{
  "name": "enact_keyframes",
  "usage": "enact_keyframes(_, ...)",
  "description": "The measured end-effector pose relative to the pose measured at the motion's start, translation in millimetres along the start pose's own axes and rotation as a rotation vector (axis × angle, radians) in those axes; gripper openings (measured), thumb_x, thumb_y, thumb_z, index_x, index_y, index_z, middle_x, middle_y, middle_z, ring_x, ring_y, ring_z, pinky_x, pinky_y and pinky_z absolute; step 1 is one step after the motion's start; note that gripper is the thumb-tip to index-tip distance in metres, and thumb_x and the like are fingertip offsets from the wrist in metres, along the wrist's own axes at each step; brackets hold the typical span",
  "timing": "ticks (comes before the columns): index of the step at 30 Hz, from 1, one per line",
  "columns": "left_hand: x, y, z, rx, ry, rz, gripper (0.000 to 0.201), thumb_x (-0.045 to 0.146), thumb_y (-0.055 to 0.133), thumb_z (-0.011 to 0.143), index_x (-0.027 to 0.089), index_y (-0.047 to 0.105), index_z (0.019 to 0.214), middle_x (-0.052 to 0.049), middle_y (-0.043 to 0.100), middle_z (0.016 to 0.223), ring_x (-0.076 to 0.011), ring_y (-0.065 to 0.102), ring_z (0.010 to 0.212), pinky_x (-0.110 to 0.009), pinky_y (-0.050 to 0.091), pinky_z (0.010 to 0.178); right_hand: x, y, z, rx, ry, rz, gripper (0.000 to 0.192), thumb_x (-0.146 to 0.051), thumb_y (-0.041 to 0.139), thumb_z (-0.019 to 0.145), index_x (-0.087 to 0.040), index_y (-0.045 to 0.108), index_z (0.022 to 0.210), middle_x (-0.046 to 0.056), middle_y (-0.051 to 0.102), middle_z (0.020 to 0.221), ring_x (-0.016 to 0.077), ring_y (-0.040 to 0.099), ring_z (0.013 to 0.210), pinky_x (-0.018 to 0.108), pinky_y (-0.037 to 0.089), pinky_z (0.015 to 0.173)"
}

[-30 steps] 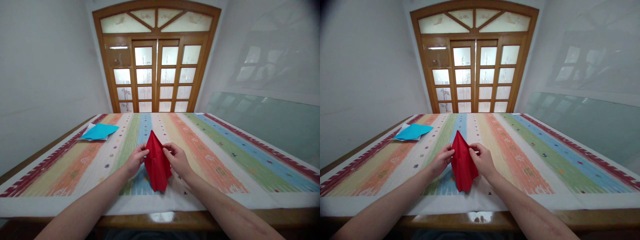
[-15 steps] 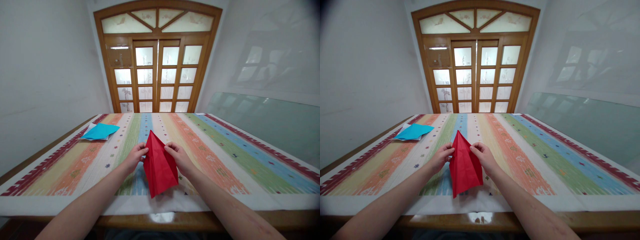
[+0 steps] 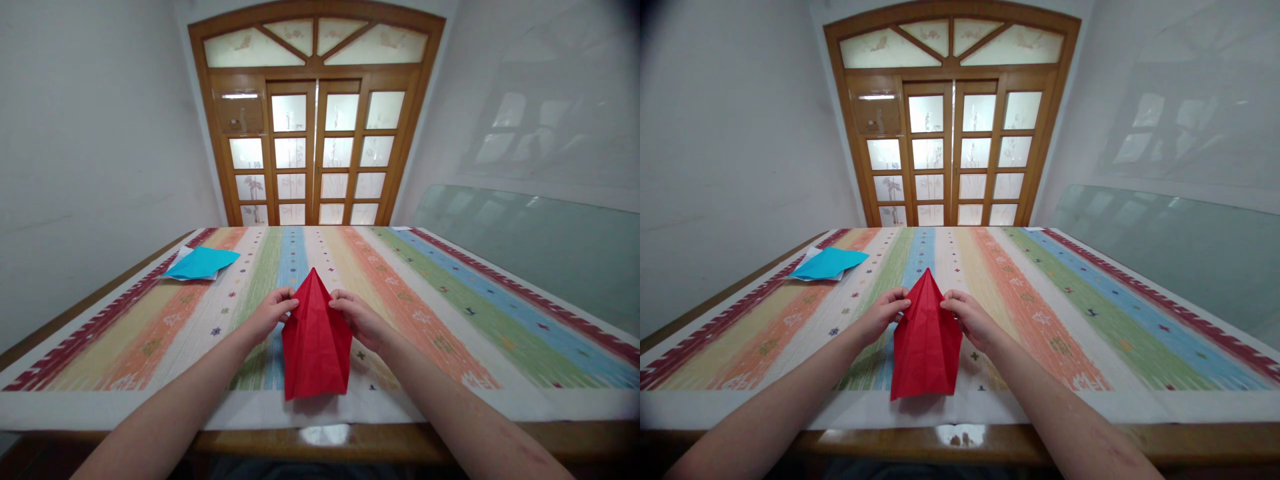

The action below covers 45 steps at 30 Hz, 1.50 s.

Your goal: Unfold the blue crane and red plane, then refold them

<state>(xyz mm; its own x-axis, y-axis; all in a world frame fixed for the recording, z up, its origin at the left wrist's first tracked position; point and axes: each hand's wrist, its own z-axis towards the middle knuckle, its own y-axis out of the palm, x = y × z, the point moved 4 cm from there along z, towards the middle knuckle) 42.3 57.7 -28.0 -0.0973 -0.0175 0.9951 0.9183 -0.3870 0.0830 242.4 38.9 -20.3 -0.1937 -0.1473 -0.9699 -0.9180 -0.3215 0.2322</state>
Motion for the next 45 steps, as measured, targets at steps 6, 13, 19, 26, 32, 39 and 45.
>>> enact_keyframes(6, 8, -14.9, 4, 0.144, 0.098, 0.018, 0.030, 0.042, 0.073, 0.075, 0.018, 0.055, 0.077, 0.003, 0.056, 0.069, -0.0115, 0.049, 0.062, -0.023, 0.035, 0.059, 1, -19, 11, 0.067, -0.116, -0.262, 0.023, -0.036, 0.070, 0.078, -0.022, 0.052, 0.079, -0.007, 0.047, 0.062, 0.0091, 0.038, 0.050, 0.024, 0.021, 0.047)
enact_keyframes(13, 11, -18.0, 5, 0.150, 0.084, 0.054, 0.033, 0.045, 0.073, 0.074, 0.019, 0.054, 0.076, 0.003, 0.054, 0.067, -0.0122, 0.047, 0.059, -0.023, 0.032, 0.057, 3, -15, 11, -0.010, -0.035, -0.300, 0.025, -0.037, 0.070, 0.075, -0.021, 0.061, 0.092, -0.004, 0.059, 0.068, 0.0102, 0.048, 0.055, 0.023, 0.030, 0.049)
enact_keyframes(19, 14, -14.4, 2, 0.087, 0.112, 0.081, 0.033, 0.045, 0.074, 0.074, 0.018, 0.054, 0.074, 0.003, 0.054, 0.068, -0.0128, 0.047, 0.063, -0.024, 0.033, 0.061, -2, -7, 6, 0.010, -0.002, -0.305, 0.024, -0.025, 0.070, 0.069, -0.022, 0.048, 0.076, -0.007, 0.050, 0.061, 0.0092, 0.045, 0.053, 0.022, 0.031, 0.050)
enact_keyframes(26, 12, -17.7, 4, 0.061, 0.096, 0.096, 0.032, 0.043, 0.074, 0.075, 0.018, 0.054, 0.074, 0.004, 0.051, 0.066, -0.0114, 0.045, 0.060, -0.023, 0.030, 0.059, 0, -11, 6, -0.084, 0.001, -0.323, 0.031, -0.041, 0.076, 0.075, -0.020, 0.054, 0.072, -0.002, 0.061, 0.070, 0.0112, 0.055, 0.060, 0.022, 0.040, 0.053)
enact_keyframes(32, 12, -22.3, 4, 0.084, 0.062, 0.087, 0.033, 0.044, 0.075, 0.074, 0.018, 0.055, 0.076, 0.003, 0.054, 0.068, -0.0116, 0.046, 0.060, -0.023, 0.030, 0.057, -2, -23, 10, 0.088, -0.007, -0.605, 0.028, -0.046, 0.070, 0.079, -0.019, 0.071, 0.082, 0.001, 0.063, 0.065, 0.0132, 0.057, 0.054, 0.022, 0.035, 0.042)
enact_keyframes(39, 9, -19.4, 5, 0.082, 0.109, 0.103, 0.030, 0.042, 0.072, 0.077, 0.018, 0.054, 0.073, 0.004, 0.051, 0.065, -0.0114, 0.044, 0.059, -0.023, 0.029, 0.057, -7, -12, 8, 0.122, -0.114, -0.483, 0.027, -0.047, 0.068, 0.079, -0.020, 0.067, 0.081, 0.002, 0.067, 0.068, 0.0135, 0.059, 0.054, 0.023, 0.041, 0.044)
enact_keyframes(45, 7, -17.8, 5, 0.169, 0.095, 0.104, 0.029, 0.042, 0.071, 0.076, 0.019, 0.054, 0.073, 0.004, 0.053, 0.065, -0.0121, 0.046, 0.059, -0.024, 0.031, 0.058, -13, -10, -2, 0.231, -0.342, -0.395, 0.039, -0.060, 0.060, 0.087, -0.023, 0.055, 0.075, 0.000, 0.058, 0.065, 0.0141, 0.054, 0.053, 0.027, 0.044, 0.047)
